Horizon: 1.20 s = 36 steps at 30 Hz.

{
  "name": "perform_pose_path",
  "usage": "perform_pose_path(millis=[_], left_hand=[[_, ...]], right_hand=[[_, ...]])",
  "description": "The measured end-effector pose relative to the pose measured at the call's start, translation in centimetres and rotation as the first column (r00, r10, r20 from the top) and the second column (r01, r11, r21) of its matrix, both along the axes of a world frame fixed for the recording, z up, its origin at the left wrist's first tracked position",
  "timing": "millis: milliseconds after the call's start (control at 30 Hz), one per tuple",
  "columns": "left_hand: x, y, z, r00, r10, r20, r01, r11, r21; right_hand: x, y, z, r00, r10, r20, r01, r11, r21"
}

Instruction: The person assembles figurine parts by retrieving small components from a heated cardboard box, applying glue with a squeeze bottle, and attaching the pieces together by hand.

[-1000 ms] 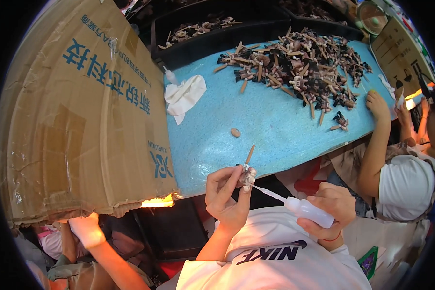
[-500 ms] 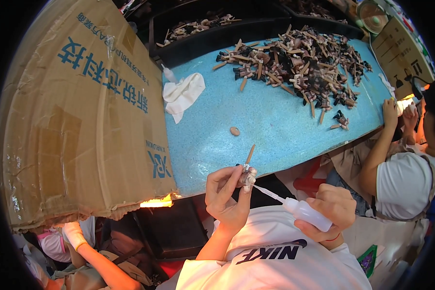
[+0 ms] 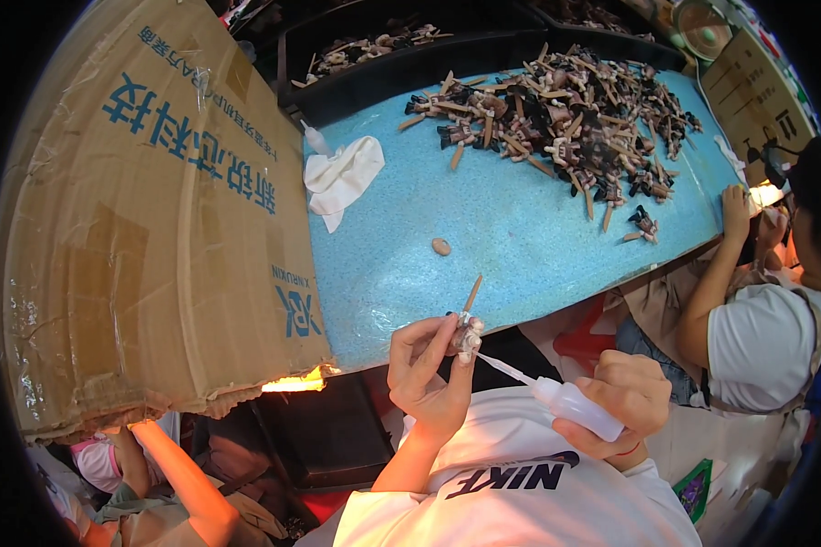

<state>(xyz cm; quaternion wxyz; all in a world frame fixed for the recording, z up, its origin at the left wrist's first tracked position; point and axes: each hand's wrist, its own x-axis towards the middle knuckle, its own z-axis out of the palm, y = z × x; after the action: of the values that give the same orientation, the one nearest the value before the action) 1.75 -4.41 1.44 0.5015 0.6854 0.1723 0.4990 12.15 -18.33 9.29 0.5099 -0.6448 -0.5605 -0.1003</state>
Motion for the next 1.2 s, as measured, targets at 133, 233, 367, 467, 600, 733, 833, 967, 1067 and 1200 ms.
perform_pose_path(millis=[133, 233, 367, 467, 600, 733, 833, 967, 1067, 1200], left_hand=[[0.08, -0.04, 0.00, 1.000, 0.001, 0.010, 0.000, 1.000, -0.010], [0.07, -0.12, -0.03, 1.000, 0.007, 0.011, -0.006, 1.000, -0.028], [-0.02, -0.13, -0.12, 1.000, 0.008, 0.016, -0.007, 0.999, -0.043], [-0.14, -0.20, -0.25, 1.000, 0.001, 0.018, 0.000, 0.998, -0.063], [-0.25, -0.20, -0.25, 1.000, 0.004, -0.004, -0.004, 0.998, -0.068], [-0.25, -0.24, -0.35, 1.000, -0.002, -0.011, 0.002, 0.997, -0.080], [-0.39, -0.26, -0.52, 1.000, -0.001, -0.016, 0.000, 0.995, -0.101], [-0.54, -0.31, -0.63, 1.000, -0.016, -0.008, 0.015, 0.992, -0.125], [-0.57, -0.34, -0.46, 0.998, -0.069, -0.010, 0.067, 0.989, -0.129], [-0.69, -0.33, -0.45, 0.996, -0.095, -0.002, 0.094, 0.988, -0.121]], right_hand=[[0.04, 0.13, -0.03, 1.000, 0.000, 0.009, 0.000, 1.000, 0.002], [-0.02, 0.18, 0.05, 1.000, 0.003, 0.007, -0.003, 1.000, -0.011], [-0.10, 0.13, -0.06, 1.000, 0.004, 0.007, -0.004, 1.000, -0.013], [-0.13, 0.08, -0.06, 1.000, 0.006, 0.000, -0.006, 1.000, -0.013], [-0.12, 0.17, 0.01, 1.000, 0.006, 0.002, -0.006, 1.000, -0.014], [-0.16, 0.05, 0.10, 1.000, 0.007, -0.001, -0.007, 0.999, -0.046], [-0.12, 0.05, -0.09, 1.000, 0.024, -0.010, -0.024, 0.999, -0.027], [-0.03, -0.40, -0.49, 0.998, 0.018, -0.055, -0.017, 1.000, 0.013], [0.17, -0.58, -0.33, 0.997, 0.022, -0.072, -0.018, 0.999, 0.048], [0.25, -0.30, -0.14, 0.998, 0.027, -0.058, -0.027, 1.000, 0.001]])
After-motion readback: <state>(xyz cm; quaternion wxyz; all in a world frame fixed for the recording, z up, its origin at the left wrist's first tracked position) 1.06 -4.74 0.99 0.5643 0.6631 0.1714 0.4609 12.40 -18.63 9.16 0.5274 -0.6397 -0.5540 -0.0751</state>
